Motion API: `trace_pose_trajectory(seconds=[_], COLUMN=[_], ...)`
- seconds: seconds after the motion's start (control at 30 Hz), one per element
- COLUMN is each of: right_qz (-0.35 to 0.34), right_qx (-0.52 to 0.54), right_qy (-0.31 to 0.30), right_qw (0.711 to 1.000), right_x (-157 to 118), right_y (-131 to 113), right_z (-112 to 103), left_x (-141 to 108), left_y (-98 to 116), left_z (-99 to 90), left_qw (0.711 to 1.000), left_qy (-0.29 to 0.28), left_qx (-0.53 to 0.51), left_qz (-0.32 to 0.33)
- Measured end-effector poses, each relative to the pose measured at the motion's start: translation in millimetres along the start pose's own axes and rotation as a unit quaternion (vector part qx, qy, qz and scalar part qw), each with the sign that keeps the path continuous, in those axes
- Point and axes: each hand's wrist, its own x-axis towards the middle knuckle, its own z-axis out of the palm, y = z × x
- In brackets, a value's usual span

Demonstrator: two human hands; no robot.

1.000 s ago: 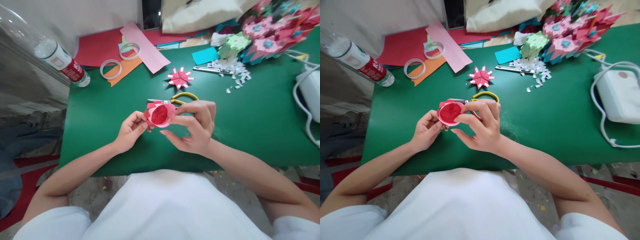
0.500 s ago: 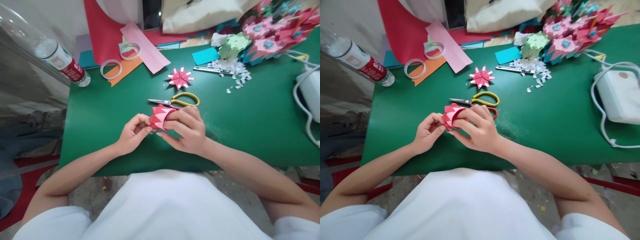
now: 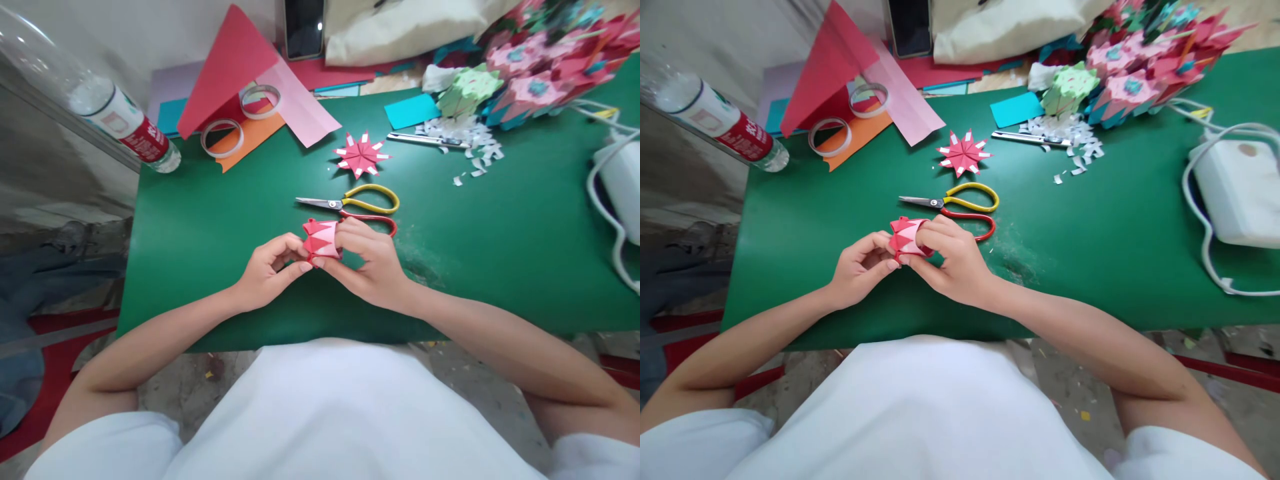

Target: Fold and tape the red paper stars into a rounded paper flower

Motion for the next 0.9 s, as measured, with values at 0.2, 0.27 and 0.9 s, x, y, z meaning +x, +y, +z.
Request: trace_pose_trajectory(seconds=[0.2,0.27,0.9], right_qz=[0.014,0.014,-0.068], right_qx=[0.024,0.028,-0.023], right_qy=[-0.02,-0.026,-0.053], right_qw=[0.999,0.999,0.996], right_x=[-0.2,-0.1,4.4], right_y=[0.2,0.7,12.9], right_z=[-1.7,-1.8,-4.8], left_x=[0.2,0.1,0.0], left_y=[-0.1,0.1,-1.2], left_z=[-0.1,-0.2,-2.0], left_qw=[1.0,1.0,0.997], left_qy=[-0.005,-0.004,0.032], left_qx=[0.006,0.008,-0.02], left_qz=[0.004,0.002,-0.067])
